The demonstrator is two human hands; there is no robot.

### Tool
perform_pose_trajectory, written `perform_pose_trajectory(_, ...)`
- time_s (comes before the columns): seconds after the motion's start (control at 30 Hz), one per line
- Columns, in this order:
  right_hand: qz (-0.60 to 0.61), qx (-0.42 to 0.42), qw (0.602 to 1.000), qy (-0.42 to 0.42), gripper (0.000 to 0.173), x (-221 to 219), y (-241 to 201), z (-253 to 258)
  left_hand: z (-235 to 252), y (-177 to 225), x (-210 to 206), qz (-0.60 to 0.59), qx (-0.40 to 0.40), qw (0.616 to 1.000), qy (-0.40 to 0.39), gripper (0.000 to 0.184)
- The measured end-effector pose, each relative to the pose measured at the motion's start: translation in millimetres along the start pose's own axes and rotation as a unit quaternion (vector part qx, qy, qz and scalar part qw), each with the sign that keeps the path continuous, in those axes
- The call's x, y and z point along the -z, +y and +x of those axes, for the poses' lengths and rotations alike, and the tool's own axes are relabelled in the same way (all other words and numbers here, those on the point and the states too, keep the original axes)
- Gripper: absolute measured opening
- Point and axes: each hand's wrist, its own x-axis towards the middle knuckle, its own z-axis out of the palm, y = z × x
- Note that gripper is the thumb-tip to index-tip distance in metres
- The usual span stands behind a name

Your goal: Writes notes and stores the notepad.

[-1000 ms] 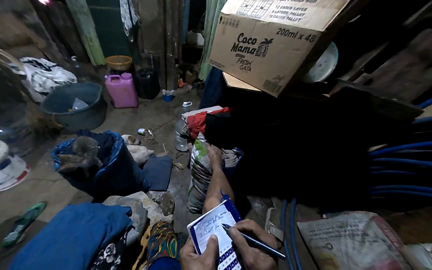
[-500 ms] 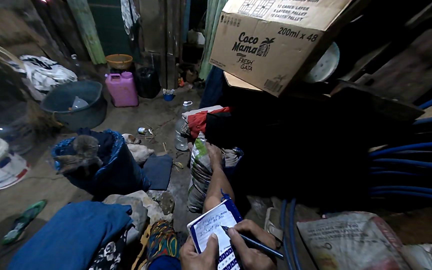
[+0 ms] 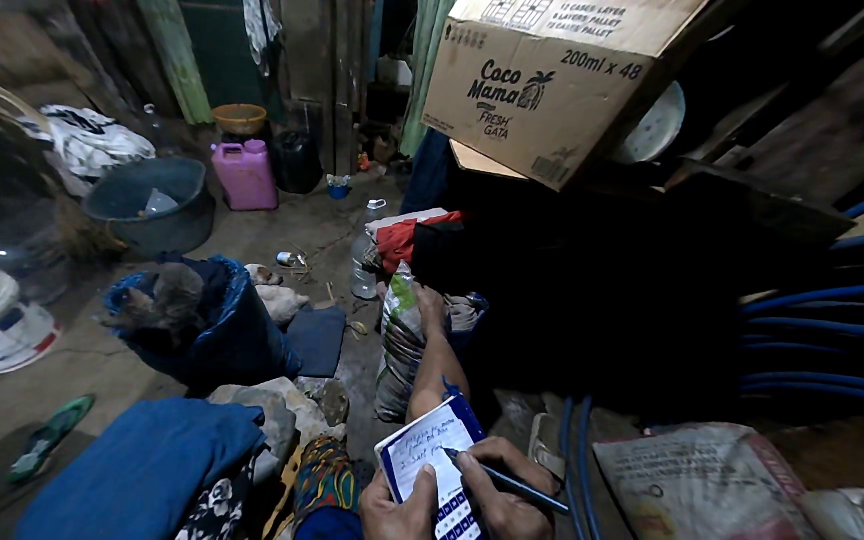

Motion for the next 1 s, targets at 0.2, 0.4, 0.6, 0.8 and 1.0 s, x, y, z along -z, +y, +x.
perform_pose_trajectory(0.2,0.009,0.009,1.0,0.02,0.006,-0.4,1.9,-0.4,-0.7,0.9,-0.5,-0.003,0.002,1.0,-0.002,0.003)
perform_pose_trajectory(0.4,0.006,0.012,1.0,0.007,0.007,0.0,2.9,0.4,-0.4,-0.2,-0.2,-0.007,-0.003,1.0,-0.001,0.003)
perform_pose_trajectory(0.6,-0.005,-0.003,1.0,0.024,0.006,-1.9,-0.1,0.5,0.1,-0.7,0.0,-0.001,-0.004,1.0,-0.001,0.003)
perform_pose_trajectory(0.8,-0.004,0.008,1.0,0.021,0.007,-1.6,2.9,0.3,-1.2,2.8,-0.9,-0.002,0.01,1.0,0.008,0.003)
perform_pose_trajectory(1.0,-0.011,0.002,1.0,0.029,0.005,-2.8,1.4,-0.8,0.4,-0.1,1.0,0.003,0.006,1.0,0.007,0.004)
